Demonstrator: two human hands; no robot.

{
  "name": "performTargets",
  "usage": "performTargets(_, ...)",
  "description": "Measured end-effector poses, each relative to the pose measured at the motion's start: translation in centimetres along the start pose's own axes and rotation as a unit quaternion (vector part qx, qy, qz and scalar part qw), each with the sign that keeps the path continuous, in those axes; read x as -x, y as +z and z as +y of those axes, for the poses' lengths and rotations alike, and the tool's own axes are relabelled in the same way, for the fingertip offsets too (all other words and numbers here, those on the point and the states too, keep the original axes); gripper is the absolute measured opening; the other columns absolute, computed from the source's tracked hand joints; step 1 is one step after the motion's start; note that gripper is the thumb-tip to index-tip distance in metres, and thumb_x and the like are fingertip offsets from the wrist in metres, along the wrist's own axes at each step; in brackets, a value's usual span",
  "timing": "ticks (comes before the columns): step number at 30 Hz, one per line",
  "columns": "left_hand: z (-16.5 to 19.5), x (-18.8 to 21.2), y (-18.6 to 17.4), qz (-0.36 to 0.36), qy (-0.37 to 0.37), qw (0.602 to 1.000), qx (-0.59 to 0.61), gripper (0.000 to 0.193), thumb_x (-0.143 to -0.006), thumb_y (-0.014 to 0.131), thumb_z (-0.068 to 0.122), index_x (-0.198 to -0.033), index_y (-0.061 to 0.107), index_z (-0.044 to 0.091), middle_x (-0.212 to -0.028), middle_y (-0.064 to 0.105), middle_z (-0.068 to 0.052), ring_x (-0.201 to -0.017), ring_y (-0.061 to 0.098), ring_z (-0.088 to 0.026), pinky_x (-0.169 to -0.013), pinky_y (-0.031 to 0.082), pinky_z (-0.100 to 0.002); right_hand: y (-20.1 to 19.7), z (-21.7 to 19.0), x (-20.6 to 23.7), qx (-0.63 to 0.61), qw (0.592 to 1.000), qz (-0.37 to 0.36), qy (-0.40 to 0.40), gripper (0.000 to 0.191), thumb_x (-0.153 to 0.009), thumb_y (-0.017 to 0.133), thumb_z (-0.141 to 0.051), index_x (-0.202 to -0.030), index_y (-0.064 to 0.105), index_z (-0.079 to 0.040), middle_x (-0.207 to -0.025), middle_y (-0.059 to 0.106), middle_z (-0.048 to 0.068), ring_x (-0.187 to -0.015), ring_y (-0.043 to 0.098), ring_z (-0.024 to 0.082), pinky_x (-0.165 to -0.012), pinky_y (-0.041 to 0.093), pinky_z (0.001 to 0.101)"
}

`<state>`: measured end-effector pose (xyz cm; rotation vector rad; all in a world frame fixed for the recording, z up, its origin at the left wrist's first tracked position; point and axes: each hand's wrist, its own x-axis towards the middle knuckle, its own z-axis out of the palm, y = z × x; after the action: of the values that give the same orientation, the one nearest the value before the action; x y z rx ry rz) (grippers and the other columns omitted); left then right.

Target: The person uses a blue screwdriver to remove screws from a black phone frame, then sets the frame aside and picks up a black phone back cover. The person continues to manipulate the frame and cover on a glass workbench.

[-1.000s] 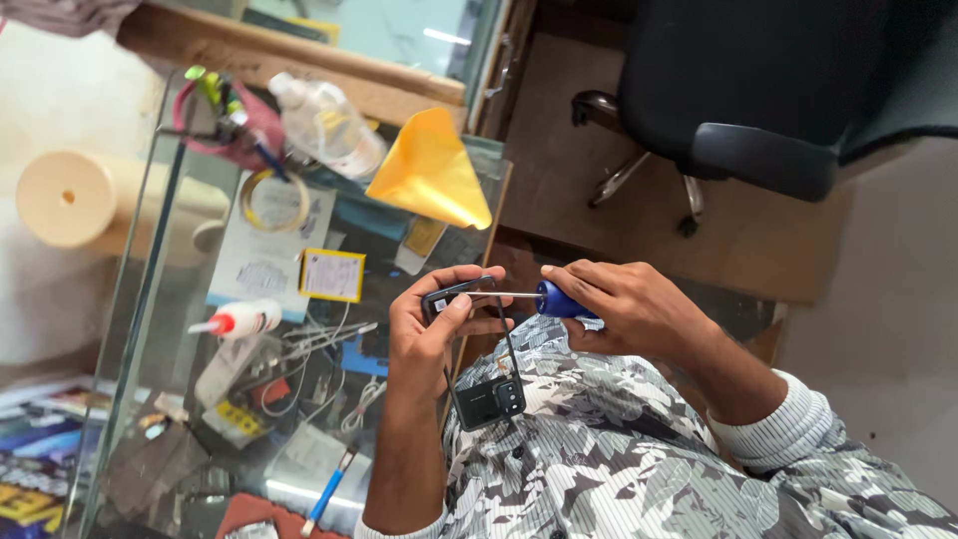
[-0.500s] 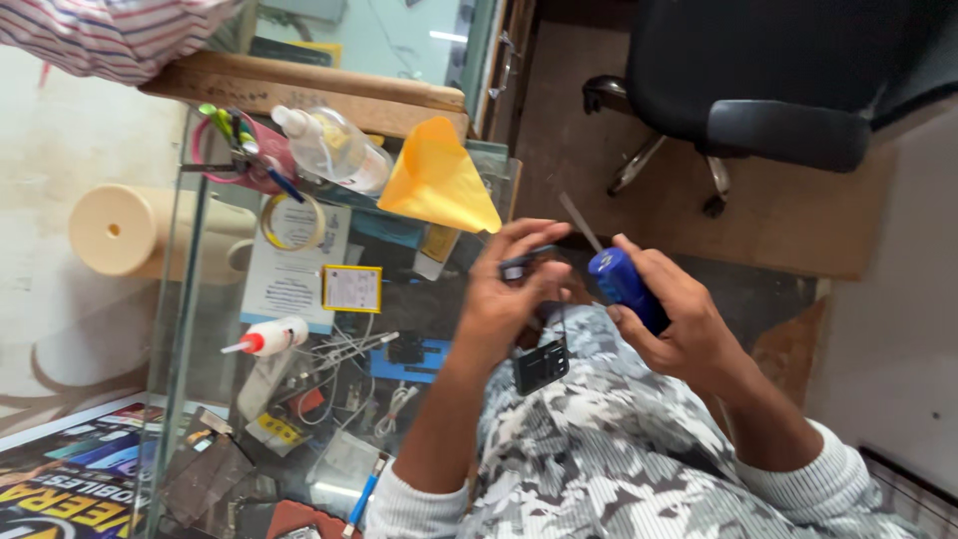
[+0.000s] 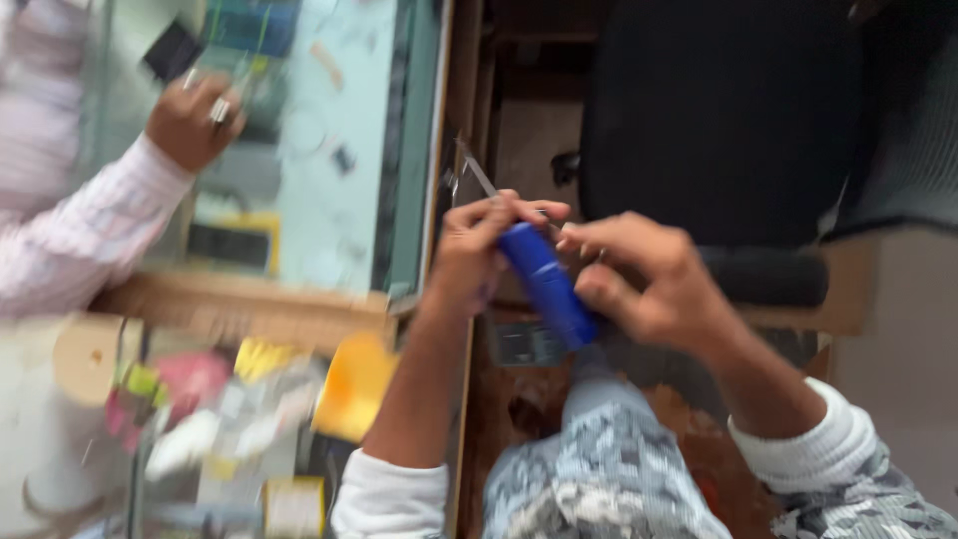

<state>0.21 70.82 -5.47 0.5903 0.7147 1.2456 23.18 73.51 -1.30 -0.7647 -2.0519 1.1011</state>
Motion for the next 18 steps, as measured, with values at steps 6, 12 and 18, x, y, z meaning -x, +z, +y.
performTargets(6,8.1,-19.9,-9.1,-0.1,-0.008,0.994,0.046,0.037,-0.106,0.067,0.035,-0.099,0.069,-0.001,-0.125,0.063,-0.033,-0.102,0.069,-0.037,-0.081,0.064,-0.059,-13.6,27.1,-18.7,0.26,0.925,0.163,0.224,0.046,-0.098,0.077,-0.031,-0.122,0.066,0.006,-0.111,0.068,0.02,-0.1,0.069,0.035,-0.088,0.057,0.0447)
performTargets(12,10.7,-27.1,-16.6,-0.03,0.02,0.996,0.087,0.05,-0.119,0.057,0.042,-0.095,0.071,0.001,-0.12,0.062,-0.028,-0.099,0.063,-0.037,-0.076,0.06,-0.059,-18.7,46.1,-27.0,0.385,0.898,0.125,0.173,0.074,-0.093,0.085,-0.038,-0.135,0.056,0.015,-0.129,0.057,0.039,-0.119,0.056,0.054,-0.097,0.05,0.0552)
performTargets(18,12.7,-24.7,-20.5,0.092,-0.06,0.986,0.128,0.046,-0.111,0.054,0.04,-0.092,0.069,0.001,-0.119,0.059,-0.029,-0.099,0.06,-0.04,-0.076,0.058,-0.069,-18.3,54.7,-33.6,0.371,0.78,-0.007,0.504,0.052,-0.107,0.068,-0.038,-0.107,0.071,0.013,-0.1,0.074,0.033,-0.093,0.073,0.041,-0.083,0.061,0.0526)
